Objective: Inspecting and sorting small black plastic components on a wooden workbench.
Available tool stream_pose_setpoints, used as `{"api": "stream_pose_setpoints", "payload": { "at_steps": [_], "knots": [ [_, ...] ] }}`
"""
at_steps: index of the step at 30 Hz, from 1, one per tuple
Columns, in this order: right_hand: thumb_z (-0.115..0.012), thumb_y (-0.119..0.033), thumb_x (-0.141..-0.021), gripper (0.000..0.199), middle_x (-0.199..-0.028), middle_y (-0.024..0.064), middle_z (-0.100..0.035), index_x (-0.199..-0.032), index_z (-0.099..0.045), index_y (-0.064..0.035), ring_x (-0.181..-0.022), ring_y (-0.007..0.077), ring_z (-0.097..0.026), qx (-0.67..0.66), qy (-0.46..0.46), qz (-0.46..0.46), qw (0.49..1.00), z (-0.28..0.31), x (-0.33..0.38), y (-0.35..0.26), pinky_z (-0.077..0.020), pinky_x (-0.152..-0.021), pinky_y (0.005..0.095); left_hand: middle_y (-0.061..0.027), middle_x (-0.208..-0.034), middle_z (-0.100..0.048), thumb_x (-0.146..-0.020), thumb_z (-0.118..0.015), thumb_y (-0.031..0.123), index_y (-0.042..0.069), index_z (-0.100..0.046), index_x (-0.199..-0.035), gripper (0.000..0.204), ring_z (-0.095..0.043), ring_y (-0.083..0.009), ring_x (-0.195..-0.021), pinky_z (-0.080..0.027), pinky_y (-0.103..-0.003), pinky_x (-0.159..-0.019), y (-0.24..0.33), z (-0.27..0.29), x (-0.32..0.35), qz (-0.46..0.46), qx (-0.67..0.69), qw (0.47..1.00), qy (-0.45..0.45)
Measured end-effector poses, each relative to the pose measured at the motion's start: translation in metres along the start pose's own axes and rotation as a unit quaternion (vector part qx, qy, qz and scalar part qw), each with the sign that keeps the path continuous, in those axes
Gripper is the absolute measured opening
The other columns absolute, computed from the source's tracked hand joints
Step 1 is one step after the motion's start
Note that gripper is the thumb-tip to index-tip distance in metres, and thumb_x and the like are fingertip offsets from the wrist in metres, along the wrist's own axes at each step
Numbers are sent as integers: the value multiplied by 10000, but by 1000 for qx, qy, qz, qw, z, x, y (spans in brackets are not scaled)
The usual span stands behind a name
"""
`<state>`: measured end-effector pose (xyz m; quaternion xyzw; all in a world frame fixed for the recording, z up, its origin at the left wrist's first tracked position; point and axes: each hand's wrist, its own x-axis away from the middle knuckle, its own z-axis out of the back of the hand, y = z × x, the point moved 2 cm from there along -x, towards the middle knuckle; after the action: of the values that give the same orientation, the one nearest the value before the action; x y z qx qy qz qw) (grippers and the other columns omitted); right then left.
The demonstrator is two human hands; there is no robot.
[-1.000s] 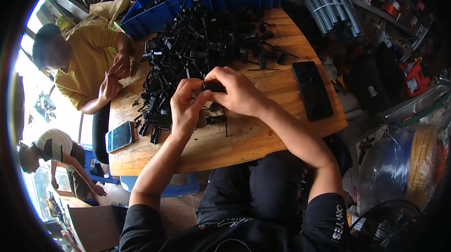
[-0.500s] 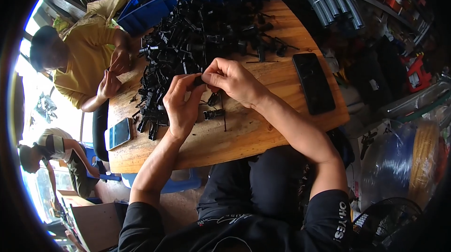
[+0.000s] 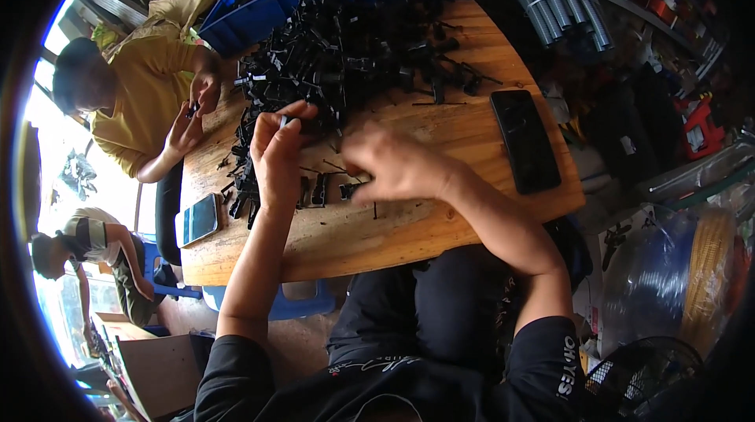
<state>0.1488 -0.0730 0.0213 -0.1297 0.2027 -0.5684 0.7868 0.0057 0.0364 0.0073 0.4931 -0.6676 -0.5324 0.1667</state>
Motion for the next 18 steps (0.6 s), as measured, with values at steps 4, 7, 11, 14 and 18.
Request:
{"api": "stream_pose_setpoints", "payload": {
  "at_steps": [4,7,11,14,18],
  "knots": [
    [-706,-116,-693,221,-777,110,-621,-843,-573,-24,-723,254,-627,-25,19,-34,999,-11,2,13,-504,-665,359,-149,-815,-627,-797,-516,-8,61,-407,-910,172,-604,-181,-661,-487,-288,-663,-3,-8,6,80,27,996,-25],
    [-683,-111,-778,162,-773,53,-622,-866,-576,-27,-692,136,-591,-245,110,-130,954,14,0,33,-488,-615,262,-47,-786,-563,-722,-537,-13,51,-473,-983,277,-531,-128,-723,-428,-243,-660,2,-7,10,90,-36,993,-71],
    [-617,-187,-863,184,-801,22,-607,-893,-583,-9,-673,61,-551,-487,48,-120,864,20,3,31,-462,-561,199,30,-736,-522,-781,-670,79,10,-583,-1020,263,-462,-47,-692,-380,-183,-640,6,-24,19,77,-232,956,-160],
    [-591,-220,-886,214,-844,30,-611,-941,-592,-13,-699,64,-557,-557,71,-100,821,14,2,30,-466,-597,193,31,-735,-544,-805,-689,128,0,-610,-964,219,-467,-41,-675,-397,-184,-636,1,-16,18,41,-225,967,-111],
    [-609,-154,-874,176,-870,10,-599,-997,-591,-28,-795,56,-558,-480,215,-29,850,21,-1,15,-469,-736,189,32,-734,-551,-801,-691,127,-8,-626,-920,191,-469,-45,-669,-396,-187,-626,-7,-8,15,61,-192,978,-61]
  ]
}}
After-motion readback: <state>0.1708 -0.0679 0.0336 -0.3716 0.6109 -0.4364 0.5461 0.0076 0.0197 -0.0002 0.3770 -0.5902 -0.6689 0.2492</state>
